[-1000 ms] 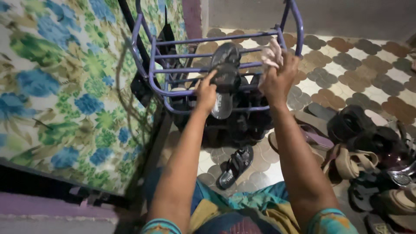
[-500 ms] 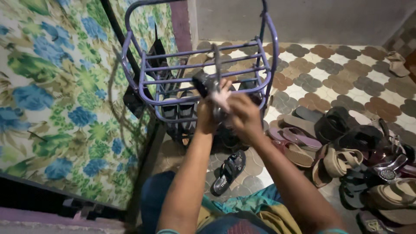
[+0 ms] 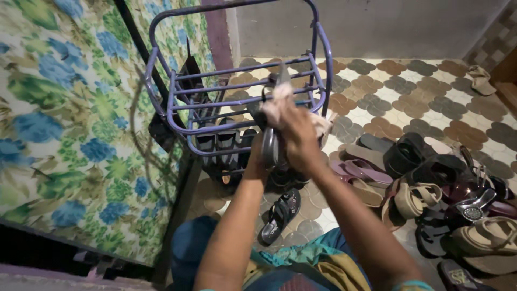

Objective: The person sits on the floor and wipes several pairs of shoes with a cloth, including black boots, sandals, and flip-flops. The person picks up each shoe, wipes it, and places it on a purple metal shoe rack.

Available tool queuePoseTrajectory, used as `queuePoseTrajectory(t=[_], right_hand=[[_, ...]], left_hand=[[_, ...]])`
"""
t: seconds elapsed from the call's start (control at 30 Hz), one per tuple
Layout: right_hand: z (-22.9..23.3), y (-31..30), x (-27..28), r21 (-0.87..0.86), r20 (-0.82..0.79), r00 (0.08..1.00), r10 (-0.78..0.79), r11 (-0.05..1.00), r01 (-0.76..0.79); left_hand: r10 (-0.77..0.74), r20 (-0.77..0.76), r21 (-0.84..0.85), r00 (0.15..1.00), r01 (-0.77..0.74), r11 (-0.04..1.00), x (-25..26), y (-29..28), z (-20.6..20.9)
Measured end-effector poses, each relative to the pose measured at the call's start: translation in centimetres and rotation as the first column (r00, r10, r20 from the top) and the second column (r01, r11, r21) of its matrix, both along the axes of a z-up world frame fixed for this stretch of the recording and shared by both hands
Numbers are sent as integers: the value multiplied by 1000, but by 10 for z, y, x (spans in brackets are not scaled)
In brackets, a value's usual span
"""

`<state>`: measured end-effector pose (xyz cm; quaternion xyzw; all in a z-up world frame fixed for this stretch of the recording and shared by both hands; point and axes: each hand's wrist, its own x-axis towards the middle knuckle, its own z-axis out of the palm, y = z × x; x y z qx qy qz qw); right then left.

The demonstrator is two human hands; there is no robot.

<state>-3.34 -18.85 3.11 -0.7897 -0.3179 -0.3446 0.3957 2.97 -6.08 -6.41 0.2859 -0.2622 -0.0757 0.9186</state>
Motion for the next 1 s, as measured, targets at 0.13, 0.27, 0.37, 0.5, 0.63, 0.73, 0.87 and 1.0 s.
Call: queuePoseTrajectory(t=[0.13, 0.27, 0.37, 0.5, 0.63, 0.73, 0.87, 1.0], right_hand=[[-36, -3, -49, -71, -31, 991, 132, 988, -134], [-29, -47, -47, -84, -102, 994, -27, 996, 18], [0, -85, -24, 498, -316, 943, 106, 864, 70], [32, -96, -2, 464, -181, 983, -31, 879, 113], [35, -77, 1, 413, -366, 930, -22, 892, 184], [38, -60, 12, 390, -372, 926, -63, 894, 218], [40, -34, 34, 332, -273, 945, -177, 905, 266], [30, 9, 55, 233, -200, 969, 146, 968, -98]], left_hand=[[-19, -115, 54, 993, 25, 998, -1, 16, -16], [193, -92, 314, 977, -155, 937, 1, 25, -24], [580, 308, 597, 754, -628, 500, 22, 18, -14], [586, 568, 565, 577, -792, 232, 70, 31, 22], [404, 742, 630, 535, -762, -148, 90, 48, 46], [482, 742, 603, 466, -778, -176, 76, 58, 47], [622, 687, 661, 375, -678, -321, 47, 61, 32], [700, 700, 542, 141, -744, -391, 19, 63, 4]])
